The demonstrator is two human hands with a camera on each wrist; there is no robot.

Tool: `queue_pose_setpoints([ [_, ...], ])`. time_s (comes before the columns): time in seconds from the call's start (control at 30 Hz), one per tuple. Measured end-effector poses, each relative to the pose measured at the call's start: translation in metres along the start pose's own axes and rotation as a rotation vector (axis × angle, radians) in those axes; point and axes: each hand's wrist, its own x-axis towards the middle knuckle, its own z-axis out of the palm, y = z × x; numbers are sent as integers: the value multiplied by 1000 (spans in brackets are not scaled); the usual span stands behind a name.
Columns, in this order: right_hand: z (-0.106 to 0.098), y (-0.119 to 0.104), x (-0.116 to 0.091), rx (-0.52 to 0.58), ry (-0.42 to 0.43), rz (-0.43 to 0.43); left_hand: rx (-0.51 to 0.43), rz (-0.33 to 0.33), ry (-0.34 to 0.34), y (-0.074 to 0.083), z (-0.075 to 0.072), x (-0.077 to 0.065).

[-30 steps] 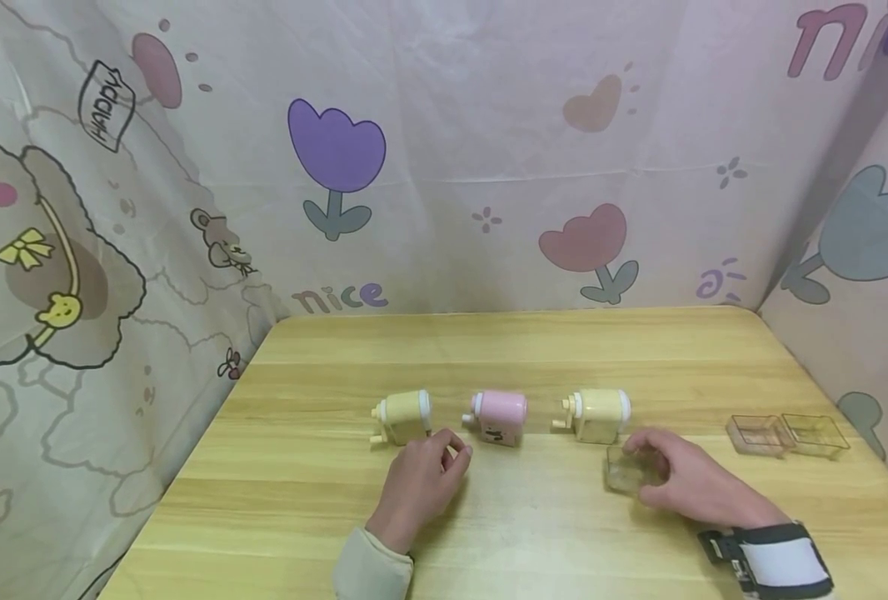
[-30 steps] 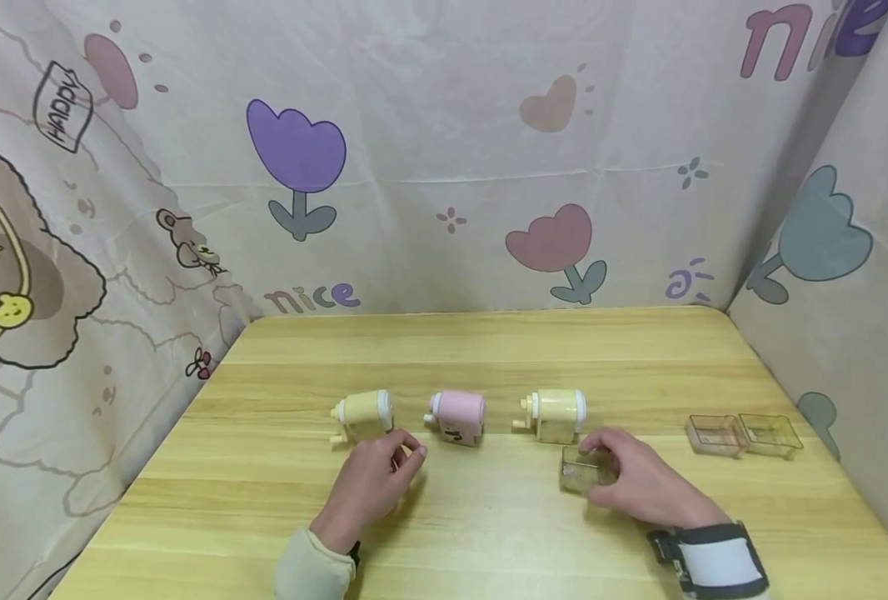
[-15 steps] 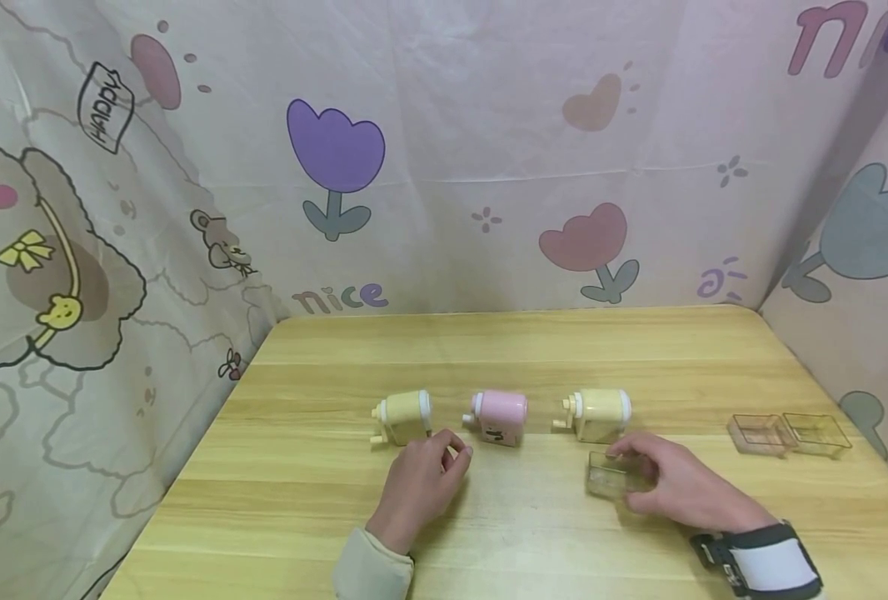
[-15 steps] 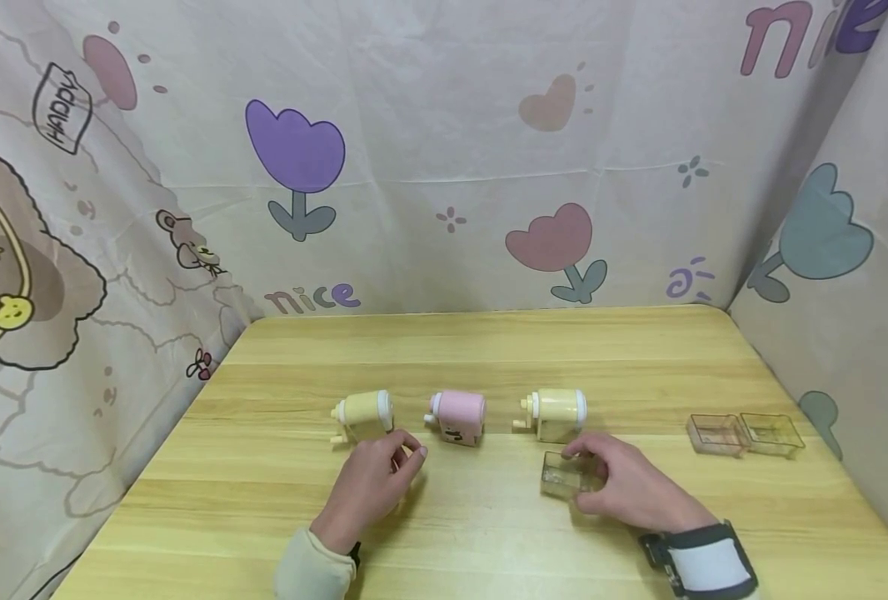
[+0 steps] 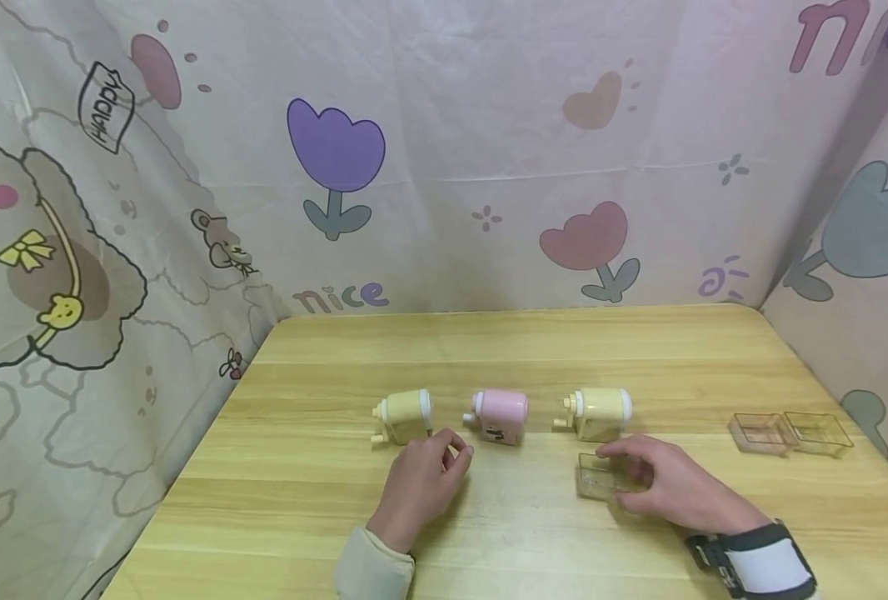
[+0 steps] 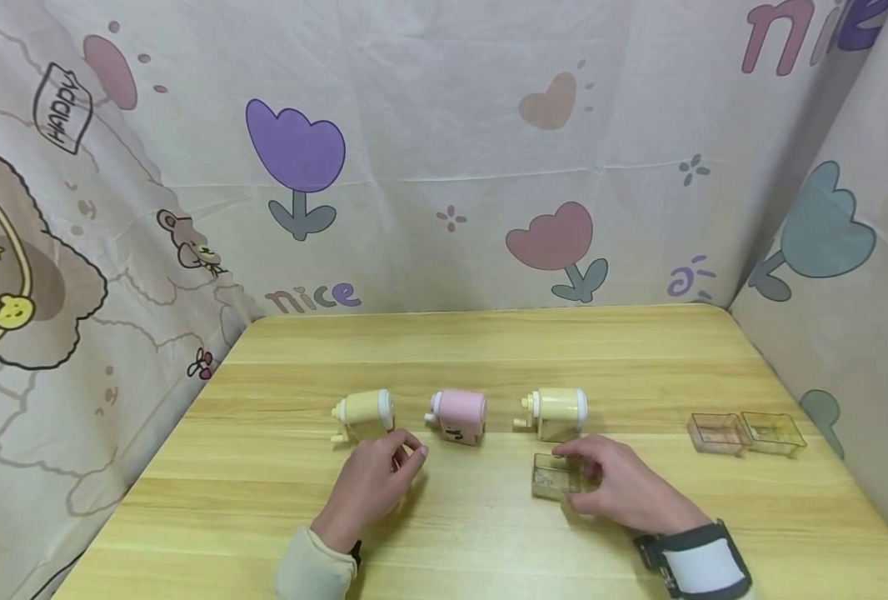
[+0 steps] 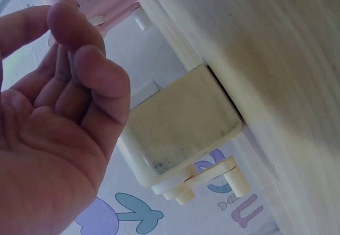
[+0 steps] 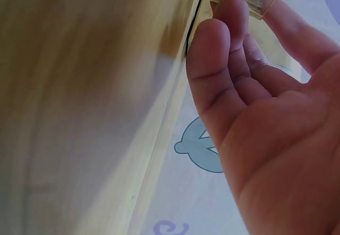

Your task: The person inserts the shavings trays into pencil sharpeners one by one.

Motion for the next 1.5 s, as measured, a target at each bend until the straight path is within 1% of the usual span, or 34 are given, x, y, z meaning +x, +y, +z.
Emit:
queue_pose_setpoints([
  [0.47, 0, -1, 1, 98, -29, 17, 1, 4, -2, 0, 1, 0],
  [0.73, -1, -4, 2, 110, -42, 33, 3, 1, -6, 0, 1, 0],
  [0.8, -1, -4, 3, 114, -43, 29, 0, 1, -8, 0, 1, 0],
  [1.03, -1, -3, 4, 101, -28, -33, -4, -2, -14, 0, 1, 0],
  [1.27, -1, -1, 4, 123, -33, -45, -6, 6, -14, -1, 1, 0],
  [1.5, 1, -2, 3, 143, -30, -36, -10, 14, -13, 0, 1, -1],
])
